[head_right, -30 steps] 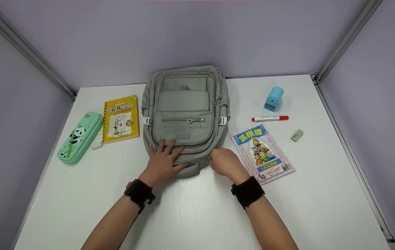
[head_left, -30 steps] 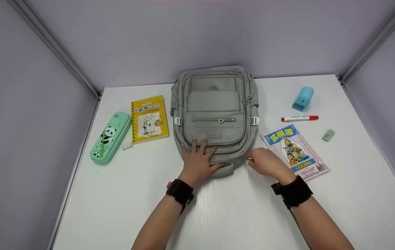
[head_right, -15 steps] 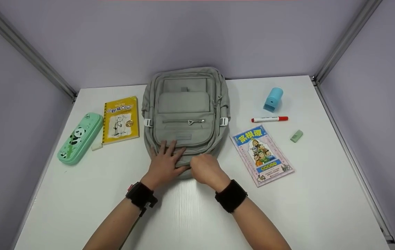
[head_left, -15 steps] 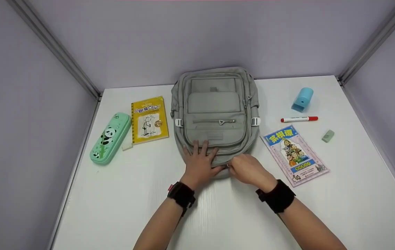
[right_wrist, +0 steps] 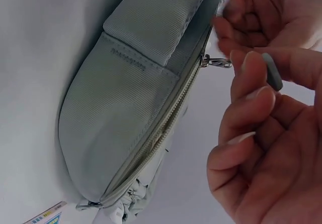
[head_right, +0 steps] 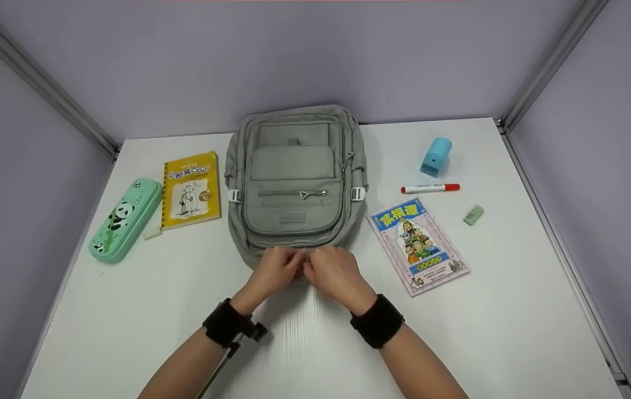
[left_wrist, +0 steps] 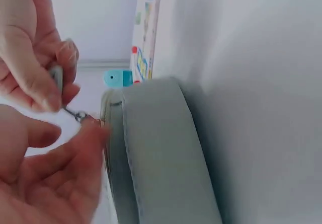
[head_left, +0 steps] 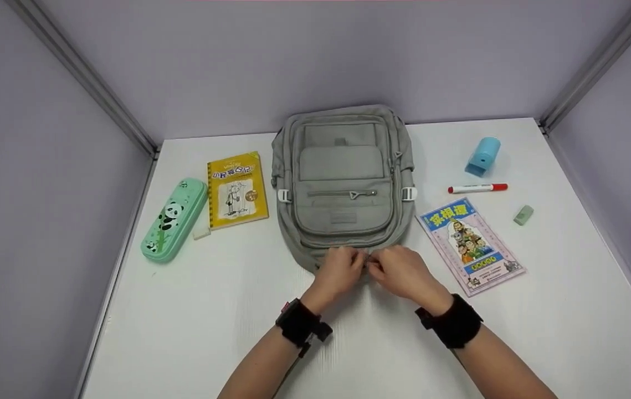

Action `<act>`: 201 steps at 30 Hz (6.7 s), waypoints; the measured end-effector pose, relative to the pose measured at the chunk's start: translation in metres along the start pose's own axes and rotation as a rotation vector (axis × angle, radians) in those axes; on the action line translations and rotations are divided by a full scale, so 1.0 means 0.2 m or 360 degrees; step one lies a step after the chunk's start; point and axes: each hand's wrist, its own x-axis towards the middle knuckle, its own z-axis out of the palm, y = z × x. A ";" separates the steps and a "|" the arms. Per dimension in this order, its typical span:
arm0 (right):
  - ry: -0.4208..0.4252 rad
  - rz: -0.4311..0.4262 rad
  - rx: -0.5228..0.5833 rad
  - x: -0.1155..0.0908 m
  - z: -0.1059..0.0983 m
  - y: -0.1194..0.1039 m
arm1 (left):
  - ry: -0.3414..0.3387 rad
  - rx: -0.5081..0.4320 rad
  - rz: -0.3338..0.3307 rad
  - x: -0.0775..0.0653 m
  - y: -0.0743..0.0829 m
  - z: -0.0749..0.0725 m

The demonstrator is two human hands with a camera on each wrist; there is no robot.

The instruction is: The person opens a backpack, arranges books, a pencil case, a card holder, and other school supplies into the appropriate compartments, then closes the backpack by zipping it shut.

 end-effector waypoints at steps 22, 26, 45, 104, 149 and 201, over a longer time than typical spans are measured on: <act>0.0181 -0.0337 -0.0163 0.10 0.04 0.15 | -0.0030 0.0551 -0.0074 0.00 0.01 0.03; 0.0045 -0.0301 -0.0106 0.13 0.06 0.19 | 0.0063 0.0791 0.0062 -0.02 0.00 0.04; -0.0099 -0.0325 -0.0047 0.11 0.08 0.25 | 0.0077 0.1013 0.0118 -0.08 -0.05 -0.08; -0.0138 -0.0165 0.0235 0.14 0.08 0.11 | 0.0521 0.0909 0.0017 -0.17 -0.40 -0.37; -0.0067 -0.0450 0.0327 0.09 -0.08 0.14 | 0.0335 0.0890 -0.0635 0.34 -0.64 -0.49; -0.0038 -0.0164 0.0203 0.22 -0.24 0.11 | -0.0043 0.0879 0.0670 0.17 -0.22 -0.39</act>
